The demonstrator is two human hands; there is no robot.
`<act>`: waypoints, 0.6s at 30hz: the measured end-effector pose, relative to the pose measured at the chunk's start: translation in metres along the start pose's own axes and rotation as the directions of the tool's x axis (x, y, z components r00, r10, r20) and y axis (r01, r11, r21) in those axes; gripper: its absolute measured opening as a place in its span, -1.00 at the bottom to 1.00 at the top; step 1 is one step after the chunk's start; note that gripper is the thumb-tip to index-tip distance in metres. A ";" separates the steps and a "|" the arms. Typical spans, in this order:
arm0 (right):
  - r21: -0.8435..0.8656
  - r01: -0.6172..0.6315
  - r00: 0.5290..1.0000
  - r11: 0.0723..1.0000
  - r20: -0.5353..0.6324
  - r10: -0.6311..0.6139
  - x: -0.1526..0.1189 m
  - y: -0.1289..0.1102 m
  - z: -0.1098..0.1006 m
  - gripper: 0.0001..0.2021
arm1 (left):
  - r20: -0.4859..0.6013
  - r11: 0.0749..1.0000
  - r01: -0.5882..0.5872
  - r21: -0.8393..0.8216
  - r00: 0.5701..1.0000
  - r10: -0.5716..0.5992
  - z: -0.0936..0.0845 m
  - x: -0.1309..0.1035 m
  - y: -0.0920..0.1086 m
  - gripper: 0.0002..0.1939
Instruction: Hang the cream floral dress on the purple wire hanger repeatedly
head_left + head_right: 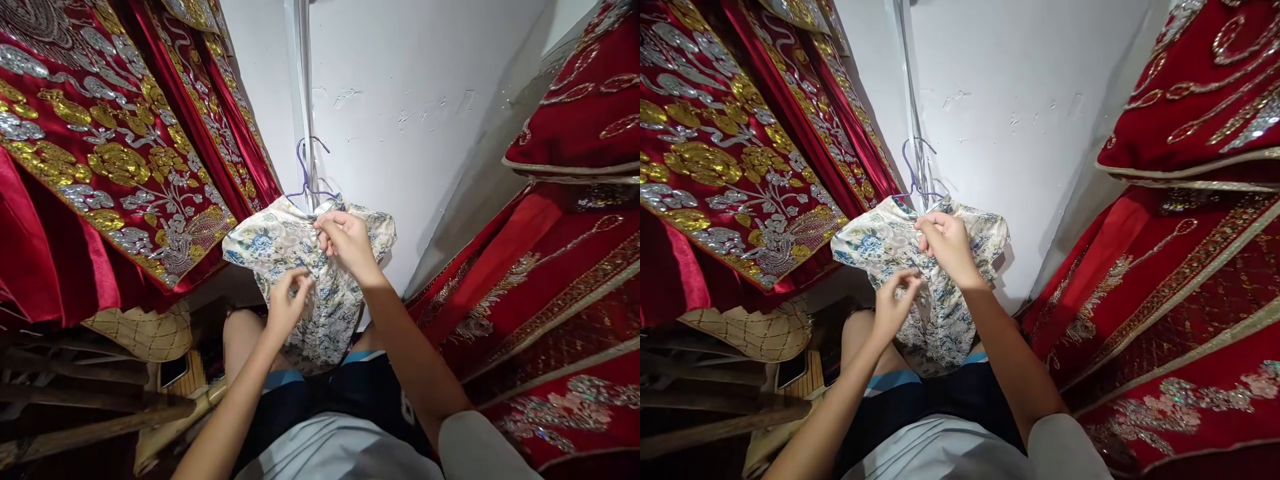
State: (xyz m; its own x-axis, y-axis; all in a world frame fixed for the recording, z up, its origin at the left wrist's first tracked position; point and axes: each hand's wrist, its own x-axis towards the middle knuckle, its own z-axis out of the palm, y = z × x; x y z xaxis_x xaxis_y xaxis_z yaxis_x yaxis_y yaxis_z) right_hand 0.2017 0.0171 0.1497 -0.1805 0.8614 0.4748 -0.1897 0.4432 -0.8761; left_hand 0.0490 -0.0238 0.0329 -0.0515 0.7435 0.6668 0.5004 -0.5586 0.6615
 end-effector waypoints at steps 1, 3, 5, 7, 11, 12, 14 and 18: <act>-0.016 0.007 1.000 1.000 -0.001 -0.007 -0.001 -0.001 -0.001 -0.83 | -0.109 0.998 -0.063 0.001 0.992 0.063 -0.007 0.017 0.012 -0.75; -0.049 0.028 0.999 0.998 0.018 -0.027 -0.001 -0.005 -0.003 -0.82 | -0.181 0.981 -0.191 0.022 0.965 0.192 -0.019 0.052 0.035 -0.67; -0.081 0.051 0.998 0.995 0.044 -0.048 0.001 -0.007 -0.003 -0.81 | -0.109 0.951 -0.293 0.101 0.947 0.303 -0.026 0.080 0.055 -0.74; -0.123 0.073 0.997 0.990 0.028 -0.070 0.003 -0.003 -0.001 -0.80 | -0.043 0.913 -0.366 0.181 0.924 0.379 -0.030 0.098 0.069 -0.80; -0.247 0.043 0.998 0.968 -0.038 -0.054 -0.008 0.028 0.006 -0.77 | -0.188 0.872 -0.370 0.320 0.878 0.441 -0.045 0.109 0.075 -0.81; -0.264 0.014 0.999 0.964 -0.025 -0.022 -0.014 0.036 0.007 -0.76 | -0.284 0.890 -0.332 0.312 0.861 0.421 -0.053 0.110 0.070 -0.82; -0.241 -0.047 0.998 0.969 0.018 0.052 -0.029 0.050 0.009 -0.76 | -0.478 0.955 -0.227 0.189 0.828 0.292 -0.073 0.113 0.051 -0.83; -0.078 -0.138 0.988 0.987 0.059 0.143 -0.055 0.057 0.012 -0.85 | -0.533 0.834 0.028 -0.550 0.757 -0.377 -0.111 0.113 -0.004 -0.71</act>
State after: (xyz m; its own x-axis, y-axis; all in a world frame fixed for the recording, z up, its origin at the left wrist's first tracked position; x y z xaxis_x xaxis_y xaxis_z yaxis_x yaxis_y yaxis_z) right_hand 0.1888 -0.0077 0.0749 -0.2627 0.8997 0.3486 -0.0872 0.3377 -0.9372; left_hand -0.0546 0.0221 0.1437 -0.6887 0.5775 0.4383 -0.0595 -0.6475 0.7597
